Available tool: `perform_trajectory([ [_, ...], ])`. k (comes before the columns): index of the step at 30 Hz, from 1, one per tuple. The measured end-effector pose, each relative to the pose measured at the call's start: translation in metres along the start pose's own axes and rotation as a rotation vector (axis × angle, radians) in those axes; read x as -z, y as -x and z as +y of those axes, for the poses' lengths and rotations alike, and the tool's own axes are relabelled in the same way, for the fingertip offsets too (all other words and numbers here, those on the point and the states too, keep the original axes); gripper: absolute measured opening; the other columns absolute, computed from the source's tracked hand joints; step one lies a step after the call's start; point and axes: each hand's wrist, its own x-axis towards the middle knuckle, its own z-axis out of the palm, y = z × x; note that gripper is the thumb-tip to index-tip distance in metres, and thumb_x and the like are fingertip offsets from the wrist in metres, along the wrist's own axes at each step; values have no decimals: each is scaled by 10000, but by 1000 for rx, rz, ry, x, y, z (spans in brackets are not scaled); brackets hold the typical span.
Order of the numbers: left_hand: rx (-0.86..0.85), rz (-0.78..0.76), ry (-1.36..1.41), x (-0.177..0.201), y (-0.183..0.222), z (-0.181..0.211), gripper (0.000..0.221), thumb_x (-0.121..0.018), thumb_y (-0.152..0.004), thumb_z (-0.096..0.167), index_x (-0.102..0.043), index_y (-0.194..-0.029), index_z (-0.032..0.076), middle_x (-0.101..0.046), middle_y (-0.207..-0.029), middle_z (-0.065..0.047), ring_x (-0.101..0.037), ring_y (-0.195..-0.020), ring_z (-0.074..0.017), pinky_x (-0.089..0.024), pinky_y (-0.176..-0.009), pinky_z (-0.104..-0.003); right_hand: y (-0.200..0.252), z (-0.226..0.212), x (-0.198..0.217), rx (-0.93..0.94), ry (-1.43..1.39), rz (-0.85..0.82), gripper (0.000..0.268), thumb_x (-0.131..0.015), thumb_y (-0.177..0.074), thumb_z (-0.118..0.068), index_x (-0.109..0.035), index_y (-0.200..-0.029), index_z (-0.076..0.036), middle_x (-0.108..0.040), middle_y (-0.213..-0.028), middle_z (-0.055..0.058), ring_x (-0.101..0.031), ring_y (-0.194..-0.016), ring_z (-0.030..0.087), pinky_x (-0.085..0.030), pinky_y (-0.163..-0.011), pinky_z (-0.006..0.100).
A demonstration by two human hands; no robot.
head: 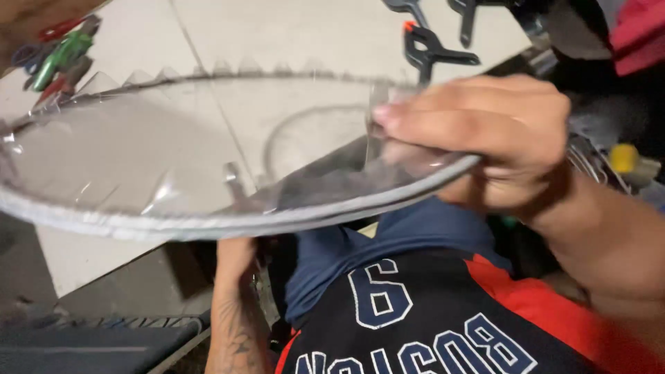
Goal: Trimming excess plastic film from the edge of a drum head using hand cutters and a small saw
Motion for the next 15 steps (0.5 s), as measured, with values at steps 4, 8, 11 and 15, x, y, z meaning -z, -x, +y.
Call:
perform_trajectory([
  [4,82,334,-155,54,0,0,211,-581,-758,180,-665,-868,21,-743,-747,-133,-707,-651,-227,-530,-602,-367,-58,14,-30,307,64,-162,477,-431,-1083,-266,-725,-1035,106,-768,-1007,258,-794,-906,414,-612,-788,451],
  [8,-63,502,-317,97,-15,-13,270,-574,-787,227,-679,-1005,108,-668,-833,-101,-593,-783,-281,-464,-816,-408,-91,40,-73,439,43,-197,336,-498,-1084,-118,-731,-1026,117,-760,-999,295,-776,-878,402,-656,-857,485],
  [11,-106,605,-430,118,-18,5,166,-586,-783,208,-484,-777,77,-588,-825,-151,-563,-834,-414,-427,-849,-506,-99,58,-102,563,158,-225,156,-790,-1017,-114,-728,-1015,29,-774,-1045,227,-782,-887,360,-650,-818,428],
  [15,-219,635,-581,138,-44,11,409,-668,-834,283,-634,-1164,45,-693,-1051,-261,-648,-1014,-479,-509,-845,-537,-108,70,-131,681,274,-238,128,-742,-1007,-164,-688,-996,-48,-782,-975,168,-772,-864,357,-624,-709,382],
])
